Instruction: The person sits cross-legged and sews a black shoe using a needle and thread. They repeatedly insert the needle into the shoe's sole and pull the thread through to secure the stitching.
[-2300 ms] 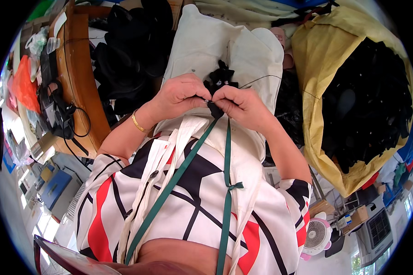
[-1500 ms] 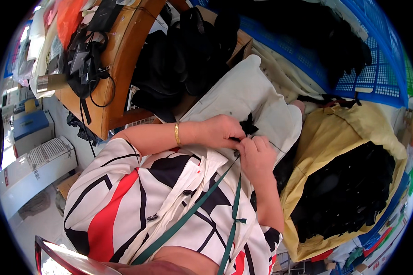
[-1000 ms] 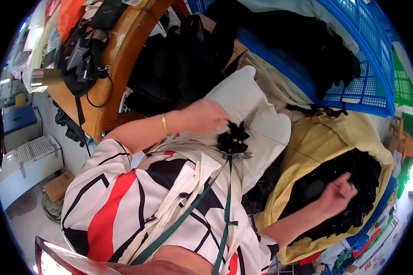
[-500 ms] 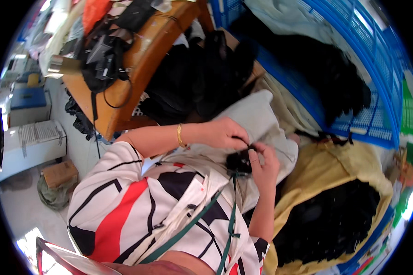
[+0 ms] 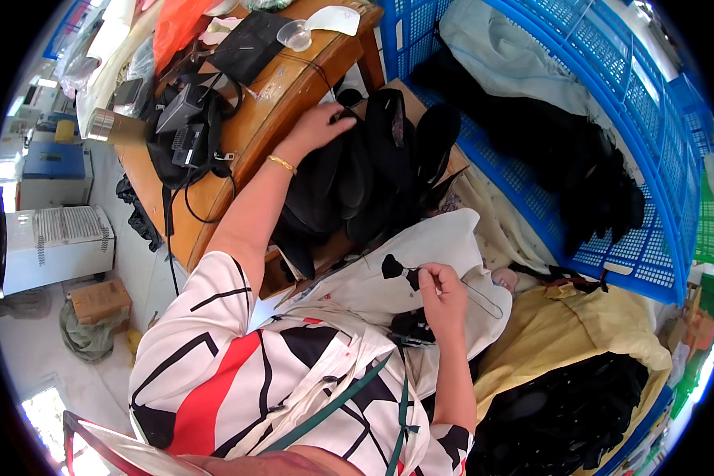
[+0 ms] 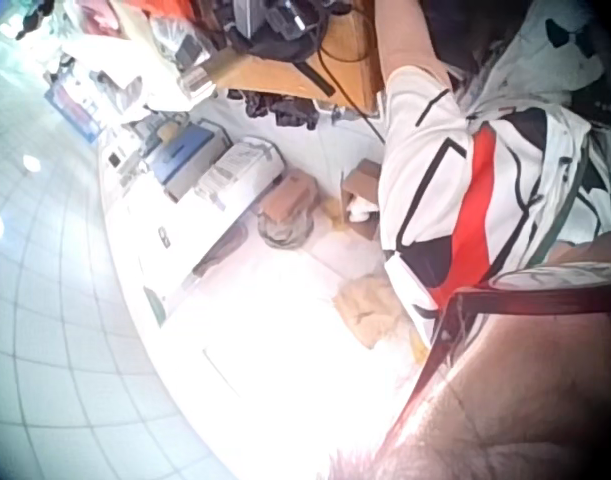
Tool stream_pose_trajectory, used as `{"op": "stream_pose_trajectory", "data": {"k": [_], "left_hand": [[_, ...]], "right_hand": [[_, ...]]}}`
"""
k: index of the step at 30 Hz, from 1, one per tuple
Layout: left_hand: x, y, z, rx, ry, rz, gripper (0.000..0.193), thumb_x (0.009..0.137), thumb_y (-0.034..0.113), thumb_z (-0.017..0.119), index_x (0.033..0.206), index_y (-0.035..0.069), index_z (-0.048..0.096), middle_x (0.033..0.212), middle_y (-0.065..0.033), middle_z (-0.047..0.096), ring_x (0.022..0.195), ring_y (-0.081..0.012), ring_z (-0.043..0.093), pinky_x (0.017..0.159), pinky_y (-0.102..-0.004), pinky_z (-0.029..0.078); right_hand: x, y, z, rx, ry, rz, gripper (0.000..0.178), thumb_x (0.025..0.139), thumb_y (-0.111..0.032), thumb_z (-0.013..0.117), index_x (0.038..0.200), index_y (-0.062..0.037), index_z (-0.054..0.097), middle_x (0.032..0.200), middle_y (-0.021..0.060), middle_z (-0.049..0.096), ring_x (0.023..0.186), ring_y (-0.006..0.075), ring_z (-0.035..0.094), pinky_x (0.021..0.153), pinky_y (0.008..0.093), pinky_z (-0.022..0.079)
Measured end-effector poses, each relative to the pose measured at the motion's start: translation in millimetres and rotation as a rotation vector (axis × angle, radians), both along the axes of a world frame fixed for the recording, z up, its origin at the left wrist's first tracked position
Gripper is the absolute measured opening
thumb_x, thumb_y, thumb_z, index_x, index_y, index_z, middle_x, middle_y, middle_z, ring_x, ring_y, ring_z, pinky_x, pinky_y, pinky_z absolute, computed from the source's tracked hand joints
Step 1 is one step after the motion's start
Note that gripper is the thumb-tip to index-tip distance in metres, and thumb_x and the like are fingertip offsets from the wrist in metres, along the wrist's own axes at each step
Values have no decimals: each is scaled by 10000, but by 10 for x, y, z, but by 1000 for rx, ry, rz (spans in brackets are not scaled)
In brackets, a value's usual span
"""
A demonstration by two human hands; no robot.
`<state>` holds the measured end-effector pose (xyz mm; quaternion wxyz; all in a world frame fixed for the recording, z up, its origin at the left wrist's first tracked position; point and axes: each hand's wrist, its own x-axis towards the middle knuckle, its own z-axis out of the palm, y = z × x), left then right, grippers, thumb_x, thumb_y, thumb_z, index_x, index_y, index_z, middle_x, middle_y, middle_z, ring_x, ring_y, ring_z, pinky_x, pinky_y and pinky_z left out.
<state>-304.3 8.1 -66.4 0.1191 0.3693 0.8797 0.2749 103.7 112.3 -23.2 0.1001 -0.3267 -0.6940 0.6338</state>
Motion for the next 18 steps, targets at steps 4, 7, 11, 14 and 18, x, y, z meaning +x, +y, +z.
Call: {"op": "stream_pose_trajectory", "data": {"k": [4,7,11,14,18], "left_hand": [[70,-105,-456,57,-201,44,595,859,464,633,1274,41,587,1230,-227,600,1186,-378,544,1003,-415,437],[298,-168,-399,-31,-160,63,565,841,397,642,1300,78,569,1284,-212,586,1244,-376,507,1032,-411,422],[583,-178,-255,-45,-75,62,576,832,337,656,1324,65,533,1308,-177,579,1301,-397,441,1080,-433,386],[639,-267,-337,-46,25,44,569,837,327,655,1329,73,524,1304,-184,570,1299,-383,443,1068,-419,395],[614,-183,-229,-135,63,7,531,848,286,655,1315,74,517,1276,-163,592,1272,-404,444,1061,-444,395]], "right_hand": [[-152,95,-58,61,26,8,96,957,-88,620,1002,-4,629,859,-32,586,767,45,522,709,196,439],[-441,189,13,163,43,16,88,948,-81,619,981,-1,634,854,-24,591,767,46,526,714,206,447],[-1122,265,81,317,179,8,71,905,-52,632,945,7,638,833,67,614,747,150,580,711,268,472],[-1649,263,60,374,320,22,53,886,-27,626,931,0,639,808,104,600,725,214,586,687,293,474],[-2147,230,-486,459,402,134,50,904,-60,613,924,-14,619,835,153,599,769,320,602,691,366,488]]}}
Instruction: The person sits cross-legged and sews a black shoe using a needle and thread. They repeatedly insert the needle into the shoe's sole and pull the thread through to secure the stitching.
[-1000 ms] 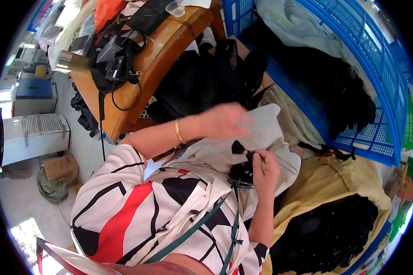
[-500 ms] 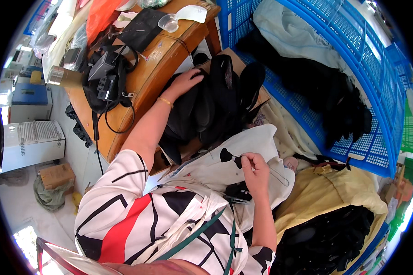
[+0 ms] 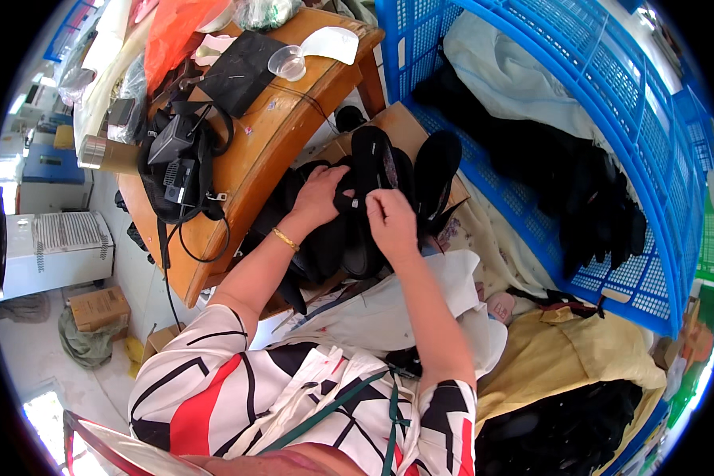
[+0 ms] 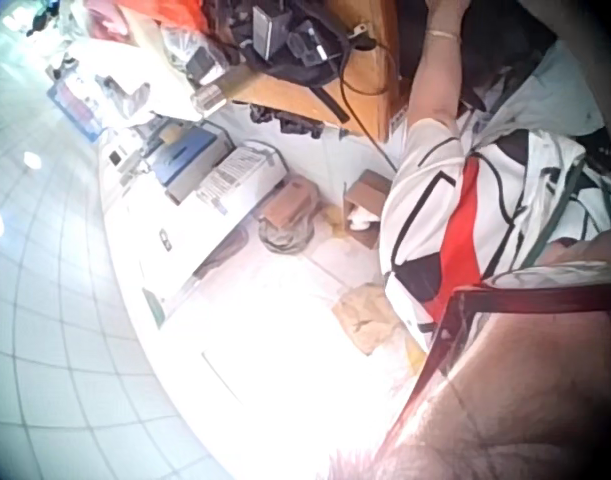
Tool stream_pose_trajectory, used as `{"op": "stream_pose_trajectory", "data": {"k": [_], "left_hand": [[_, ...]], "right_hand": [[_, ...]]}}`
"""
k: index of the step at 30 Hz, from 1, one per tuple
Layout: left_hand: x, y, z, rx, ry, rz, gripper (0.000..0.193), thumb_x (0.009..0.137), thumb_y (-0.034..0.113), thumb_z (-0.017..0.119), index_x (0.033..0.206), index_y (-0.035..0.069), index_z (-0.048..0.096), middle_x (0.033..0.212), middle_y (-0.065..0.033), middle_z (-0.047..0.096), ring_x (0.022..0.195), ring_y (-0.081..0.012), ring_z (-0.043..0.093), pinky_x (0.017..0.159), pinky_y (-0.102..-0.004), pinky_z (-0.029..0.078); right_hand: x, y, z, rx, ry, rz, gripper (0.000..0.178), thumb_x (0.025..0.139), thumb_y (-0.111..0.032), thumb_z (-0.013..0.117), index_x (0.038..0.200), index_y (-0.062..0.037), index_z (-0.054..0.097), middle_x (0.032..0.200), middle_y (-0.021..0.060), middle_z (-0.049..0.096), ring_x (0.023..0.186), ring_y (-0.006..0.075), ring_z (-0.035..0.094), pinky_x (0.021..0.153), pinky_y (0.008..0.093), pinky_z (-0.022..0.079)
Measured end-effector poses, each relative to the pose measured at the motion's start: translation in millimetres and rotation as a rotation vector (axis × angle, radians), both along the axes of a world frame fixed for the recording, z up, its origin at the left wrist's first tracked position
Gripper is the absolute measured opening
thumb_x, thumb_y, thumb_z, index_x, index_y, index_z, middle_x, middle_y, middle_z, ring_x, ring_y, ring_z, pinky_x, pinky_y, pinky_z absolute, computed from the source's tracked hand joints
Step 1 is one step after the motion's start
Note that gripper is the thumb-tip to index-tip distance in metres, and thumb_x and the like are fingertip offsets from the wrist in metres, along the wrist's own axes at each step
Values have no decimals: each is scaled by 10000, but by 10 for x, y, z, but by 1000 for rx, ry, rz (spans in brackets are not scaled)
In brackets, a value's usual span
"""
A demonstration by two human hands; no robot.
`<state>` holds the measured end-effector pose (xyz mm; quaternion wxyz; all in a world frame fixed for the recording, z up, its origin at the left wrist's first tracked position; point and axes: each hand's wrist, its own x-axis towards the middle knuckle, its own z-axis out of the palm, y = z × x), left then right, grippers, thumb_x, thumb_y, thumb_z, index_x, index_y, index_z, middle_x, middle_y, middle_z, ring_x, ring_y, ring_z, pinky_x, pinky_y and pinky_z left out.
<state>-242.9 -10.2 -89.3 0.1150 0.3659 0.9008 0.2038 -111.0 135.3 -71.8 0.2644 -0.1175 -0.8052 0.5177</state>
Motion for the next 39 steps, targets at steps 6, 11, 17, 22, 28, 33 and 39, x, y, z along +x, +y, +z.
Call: {"op": "stream_pose_trajectory", "data": {"k": [6,11,17,22,28,33,39], "left_hand": [[-463,470,265,-198,26,62,258,915,241,538,927,20,671,933,-188,683,930,-387,633,818,-491,504],[-916,1080,-315,133,157,182,305,932,274,499,890,10,648,890,-223,675,918,-414,628,817,-511,495],[-1718,1329,-1141,-135,-101,314,451,906,363,498,954,-49,677,996,-285,663,980,-448,621,891,-496,486],[-2159,1322,-1649,-312,-171,335,492,872,397,541,945,-60,709,1023,-296,663,1009,-436,628,904,-460,492],[-2602,1179,-2178,-498,-269,148,384,853,319,669,928,-55,710,950,-244,696,874,-354,686,777,-418,529],[-2510,1279,-2285,-210,-1023,357,330,932,281,602,1105,8,668,960,-110,708,785,-200,668,692,-315,525],[-2866,734,-2882,-195,-1240,619,321,946,309,548,1066,42,678,1042,-118,697,867,-220,660,807,-357,487]], "right_hand": [[9,-79,-656,-70,-160,-143,81,922,-92,597,956,-20,613,870,156,595,797,337,597,713,389,485],[-3,-120,-687,-96,-144,-231,65,930,-97,607,940,-33,621,871,126,605,787,289,605,705,357,486],[-27,-90,-707,-514,-165,-305,117,965,-135,601,954,-21,628,833,42,592,755,135,557,695,266,461],[-52,-62,-594,-946,-159,-356,142,995,-156,578,984,-21,620,844,-35,574,737,45,479,668,216,417],[-24,-23,-425,-1293,-50,-408,140,1002,-168,573,1028,-35,612,863,-52,553,782,19,469,719,174,389],[-58,80,-238,-1409,-137,-389,124,1003,-154,576,1046,-44,616,819,-75,526,709,2,426,621,159,343],[-19,103,-118,-1504,-177,-292,112,1002,-121,567,1062,-36,611,820,-70,525,691,-8,415,614,150,346]]}}
